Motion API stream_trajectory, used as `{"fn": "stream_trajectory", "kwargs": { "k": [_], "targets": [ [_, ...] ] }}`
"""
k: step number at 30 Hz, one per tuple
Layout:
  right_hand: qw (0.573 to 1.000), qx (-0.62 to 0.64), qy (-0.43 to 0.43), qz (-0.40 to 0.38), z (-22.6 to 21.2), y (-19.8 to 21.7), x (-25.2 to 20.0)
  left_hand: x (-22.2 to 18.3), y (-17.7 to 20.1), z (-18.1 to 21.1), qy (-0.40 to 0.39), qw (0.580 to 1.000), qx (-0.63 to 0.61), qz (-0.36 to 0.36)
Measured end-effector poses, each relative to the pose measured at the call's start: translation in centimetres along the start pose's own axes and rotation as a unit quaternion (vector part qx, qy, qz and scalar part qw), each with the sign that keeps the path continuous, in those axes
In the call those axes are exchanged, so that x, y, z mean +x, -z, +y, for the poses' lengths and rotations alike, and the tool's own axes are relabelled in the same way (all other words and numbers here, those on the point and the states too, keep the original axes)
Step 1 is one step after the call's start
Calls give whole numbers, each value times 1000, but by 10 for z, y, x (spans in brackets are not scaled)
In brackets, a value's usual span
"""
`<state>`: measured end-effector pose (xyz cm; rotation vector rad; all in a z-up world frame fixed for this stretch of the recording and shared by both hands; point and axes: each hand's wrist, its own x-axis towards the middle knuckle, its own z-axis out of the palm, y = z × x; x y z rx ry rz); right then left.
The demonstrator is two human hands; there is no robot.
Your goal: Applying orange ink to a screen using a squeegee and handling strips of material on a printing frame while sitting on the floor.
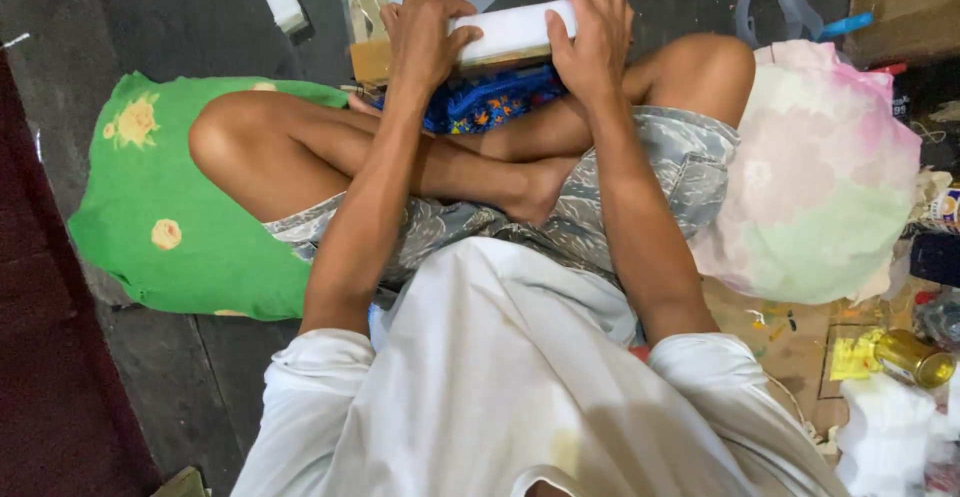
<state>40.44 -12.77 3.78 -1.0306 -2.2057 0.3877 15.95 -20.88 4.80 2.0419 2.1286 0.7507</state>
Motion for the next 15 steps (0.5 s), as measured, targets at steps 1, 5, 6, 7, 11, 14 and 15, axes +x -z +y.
{"fn": "stream_trajectory", "kwargs": {
  "k": [1, 5, 6, 7, 11, 14, 15],
  "targets": [
    [1000, 6, 2, 4, 1, -2, 1, 1, 1, 2, 4, 1000, 12, 8],
    [1000, 12, 7, 7, 1, -2, -1, -1, 0, 8, 3, 999, 17, 42],
    [1000, 13, 7, 7, 2, -2, -1, -2, 1, 11, 0, 999, -19, 51],
    [1000, 13, 6, 7, 1, -2, -1, -3, 3, 13, -3, 997, -54, 58],
    [1000, 15, 16, 10, -1, 0, -2, -3, -1, 8, -20, 994, 27, 105],
    [999, 21, 26, 42, -18, 17, 9, 5, 29, 25, -75, 979, 58, 180],
    [999, 4, 25, 42, -28, 28, 14, 7, 37, 29, -85, 982, 44, 163]
  ]
}}
